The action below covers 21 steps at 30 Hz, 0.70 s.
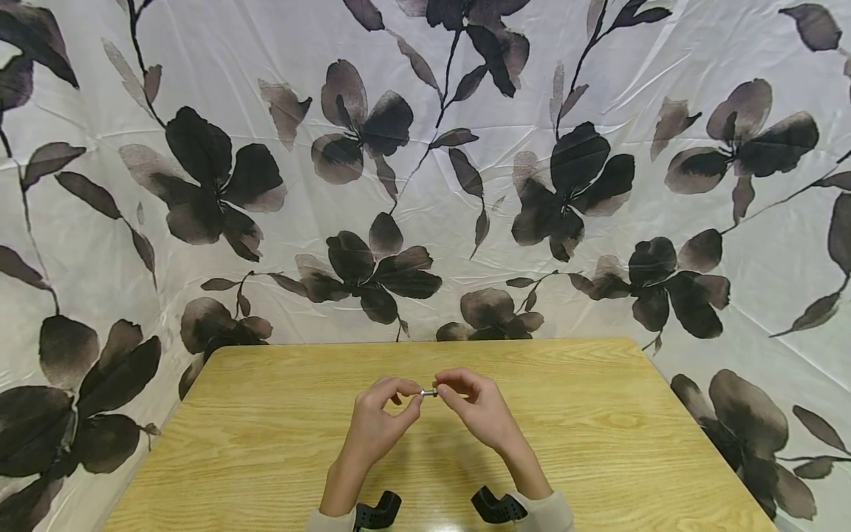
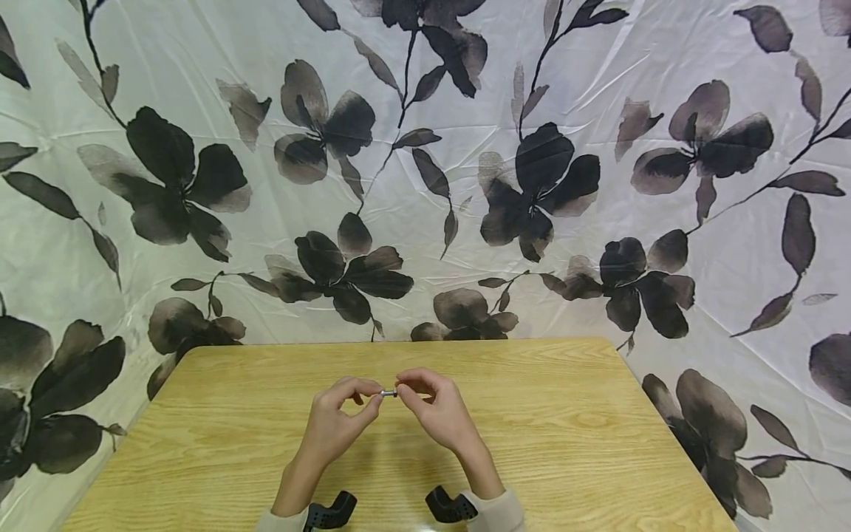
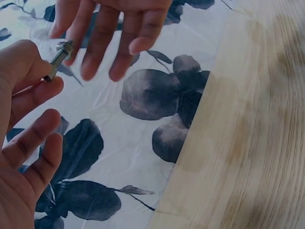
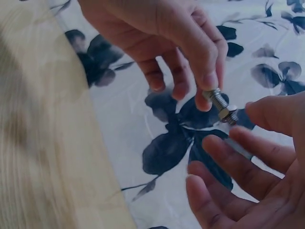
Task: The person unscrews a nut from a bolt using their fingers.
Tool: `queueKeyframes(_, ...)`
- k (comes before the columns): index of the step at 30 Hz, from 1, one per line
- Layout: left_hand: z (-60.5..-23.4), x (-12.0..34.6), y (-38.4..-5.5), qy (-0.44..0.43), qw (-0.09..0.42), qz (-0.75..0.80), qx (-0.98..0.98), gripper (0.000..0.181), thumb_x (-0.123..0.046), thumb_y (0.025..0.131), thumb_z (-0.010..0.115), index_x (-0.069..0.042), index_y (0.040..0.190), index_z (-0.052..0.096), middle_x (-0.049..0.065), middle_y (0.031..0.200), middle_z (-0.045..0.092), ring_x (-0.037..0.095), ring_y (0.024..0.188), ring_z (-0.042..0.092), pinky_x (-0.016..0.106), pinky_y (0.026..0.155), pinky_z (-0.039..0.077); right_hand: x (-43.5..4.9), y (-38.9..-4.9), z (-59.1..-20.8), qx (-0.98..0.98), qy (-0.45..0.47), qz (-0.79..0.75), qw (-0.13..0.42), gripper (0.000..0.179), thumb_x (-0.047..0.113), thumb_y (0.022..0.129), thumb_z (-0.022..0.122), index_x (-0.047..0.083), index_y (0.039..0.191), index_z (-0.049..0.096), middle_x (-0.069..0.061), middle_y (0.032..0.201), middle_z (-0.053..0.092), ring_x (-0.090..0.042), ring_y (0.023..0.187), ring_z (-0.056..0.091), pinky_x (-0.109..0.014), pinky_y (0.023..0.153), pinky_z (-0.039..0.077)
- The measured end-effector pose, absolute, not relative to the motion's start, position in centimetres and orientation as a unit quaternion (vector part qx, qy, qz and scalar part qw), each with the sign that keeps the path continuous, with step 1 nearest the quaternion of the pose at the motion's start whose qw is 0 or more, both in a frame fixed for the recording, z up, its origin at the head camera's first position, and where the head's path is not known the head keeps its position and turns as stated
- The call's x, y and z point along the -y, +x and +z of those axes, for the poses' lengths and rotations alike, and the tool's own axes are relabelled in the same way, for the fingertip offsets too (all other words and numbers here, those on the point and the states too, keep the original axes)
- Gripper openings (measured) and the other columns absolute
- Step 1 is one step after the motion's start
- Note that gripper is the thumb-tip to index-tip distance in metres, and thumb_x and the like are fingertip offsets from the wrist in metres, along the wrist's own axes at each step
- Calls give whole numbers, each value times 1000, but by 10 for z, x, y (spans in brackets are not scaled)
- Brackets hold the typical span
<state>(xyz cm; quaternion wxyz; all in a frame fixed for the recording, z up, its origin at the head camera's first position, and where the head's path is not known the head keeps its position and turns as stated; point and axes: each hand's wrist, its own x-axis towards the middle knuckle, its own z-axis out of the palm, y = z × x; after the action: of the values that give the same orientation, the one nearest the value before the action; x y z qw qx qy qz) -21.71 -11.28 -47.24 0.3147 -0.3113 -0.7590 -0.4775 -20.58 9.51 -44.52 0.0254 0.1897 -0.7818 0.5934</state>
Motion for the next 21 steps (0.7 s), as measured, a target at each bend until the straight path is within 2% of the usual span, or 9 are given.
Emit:
queueKeyframes(4, -472, 113, -218, -319, 324, -474, 754, 19, 1, 82, 80, -13, 93, 75, 1, 90, 76, 14, 78, 67, 25, 66, 56, -95, -206, -445, 787, 175, 592, 7, 32, 27, 104, 63, 4, 124, 71, -16, 115, 74, -27, 103, 72, -25, 82, 59)
queueKeyframes(6, -472, 113, -218, -319, 322, -473, 756, 18, 1, 82, 80, -13, 93, 76, 1, 90, 77, 16, 79, 68, 25, 67, 56, -95, -205, -445, 787, 172, 592, 0, 32, 29, 104, 63, 4, 121, 73, -16, 111, 75, -31, 102, 71, -26, 81, 59)
queueKeyframes(11, -471, 113, -217, -314, 313, -474, 761, 16, -1, 83, 80, -14, 93, 76, 0, 91, 77, 22, 79, 69, 26, 67, 57, -95, -204, -443, 789, 165, 592, -8, 29, 29, 104, 63, 5, 113, 76, -14, 104, 77, -31, 100, 72, -33, 81, 61)
queueKeyframes(13, -471, 112, -216, -313, 311, -475, 761, 16, -1, 84, 80, -14, 93, 76, 0, 91, 77, 23, 79, 69, 26, 67, 57, -95, -204, -442, 790, 166, 590, -8, 28, 29, 103, 64, 5, 112, 77, -13, 103, 77, -25, 98, 73, -36, 81, 61)
queueKeyframes(18, -471, 112, -217, -313, 315, -473, 761, 17, -1, 83, 80, -14, 92, 76, -1, 91, 77, 15, 80, 68, 25, 67, 56, -96, -205, -442, 791, 174, 587, -8, 26, 26, 103, 65, 5, 113, 76, -14, 104, 77, -14, 92, 73, -37, 82, 62)
queueKeyframes(21, -471, 112, -217, -316, 321, -472, 758, 20, 1, 81, 80, -14, 92, 75, 0, 91, 77, 11, 80, 67, 25, 66, 56, -96, -205, -442, 790, 177, 586, -7, 25, 23, 101, 67, 5, 115, 75, -14, 106, 77, -14, 91, 73, -37, 81, 61)
